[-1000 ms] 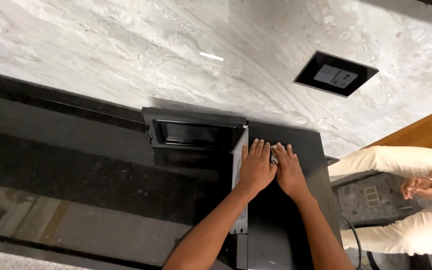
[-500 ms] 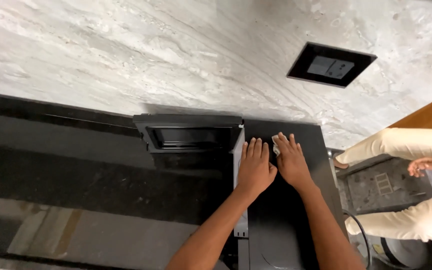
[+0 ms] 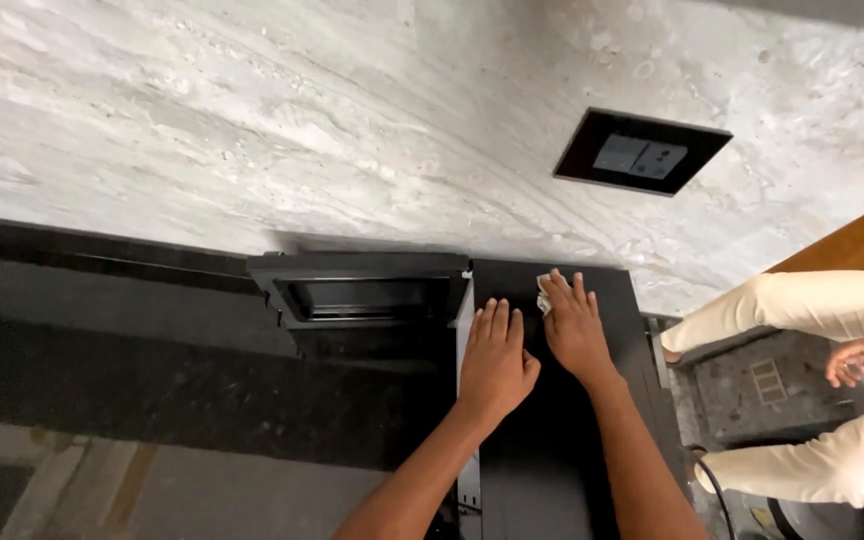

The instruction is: Wiping down the exterior and interior of a microwave oven and the surrounding countertop.

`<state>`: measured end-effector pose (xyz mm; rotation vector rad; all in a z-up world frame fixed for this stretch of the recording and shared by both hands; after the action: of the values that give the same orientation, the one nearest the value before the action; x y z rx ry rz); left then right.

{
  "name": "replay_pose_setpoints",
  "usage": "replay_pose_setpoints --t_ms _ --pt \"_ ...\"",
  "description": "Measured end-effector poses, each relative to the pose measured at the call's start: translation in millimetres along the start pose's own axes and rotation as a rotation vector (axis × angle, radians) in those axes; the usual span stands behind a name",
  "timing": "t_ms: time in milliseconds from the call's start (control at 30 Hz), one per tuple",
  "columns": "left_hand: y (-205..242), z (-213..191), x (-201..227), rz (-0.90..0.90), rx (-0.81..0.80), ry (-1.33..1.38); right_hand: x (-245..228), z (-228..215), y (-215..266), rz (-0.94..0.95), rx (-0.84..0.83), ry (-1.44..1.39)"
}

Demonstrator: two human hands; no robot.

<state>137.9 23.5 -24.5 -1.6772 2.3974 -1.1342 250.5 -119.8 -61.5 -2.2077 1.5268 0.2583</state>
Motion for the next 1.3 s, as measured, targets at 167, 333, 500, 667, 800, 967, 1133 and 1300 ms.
replay_pose_setpoints --t_ms 167,333,500,667,800,967,1133,1300 --pt "0 4 -3 0.004 -0.008 -0.034 -2 7 -12 -0.011 -0.019 -0.040" --pt "-3 -1 1 -0.015 -0.008 -0.012 -1 7 -24 -0.033 -0.066 -0.054" --pt "-2 -4 -1 -0.012 0.004 -0.001 -13 15 -34 -0.034 -0.127 -0.075" --pt "1 -2 -4 -0.029 0.033 0.040 -10 30 -42 -0.074 -0.102 -0.075" --pt "-3 -6 -2 -0.052 0.034 0.075 -36 23 -44 -0.002 -0.160 -0.113" --pt "0 -12 -6 -0.078 0.078 0.111 -52 25 -47 -0.029 -0.192 -0.108" --pt "5 -12 -4 -0.079 0.139 0.139 -64 27 -38 -0.091 -0.202 -0.144" --pt "5 -13 -6 -0.066 0.158 0.135 -64 30 -44 -0.054 -0.222 -0.030"
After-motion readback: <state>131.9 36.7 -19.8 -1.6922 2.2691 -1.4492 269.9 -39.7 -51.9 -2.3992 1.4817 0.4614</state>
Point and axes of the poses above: each hand's wrist, its own y-axis away from the middle knuckle, its own z-axis out of the palm, x = y × z, the point moved 4 cm from there along -y, towards the middle knuckle, and after that the axes turned 13 degrees about z, right-handed, at the moved point
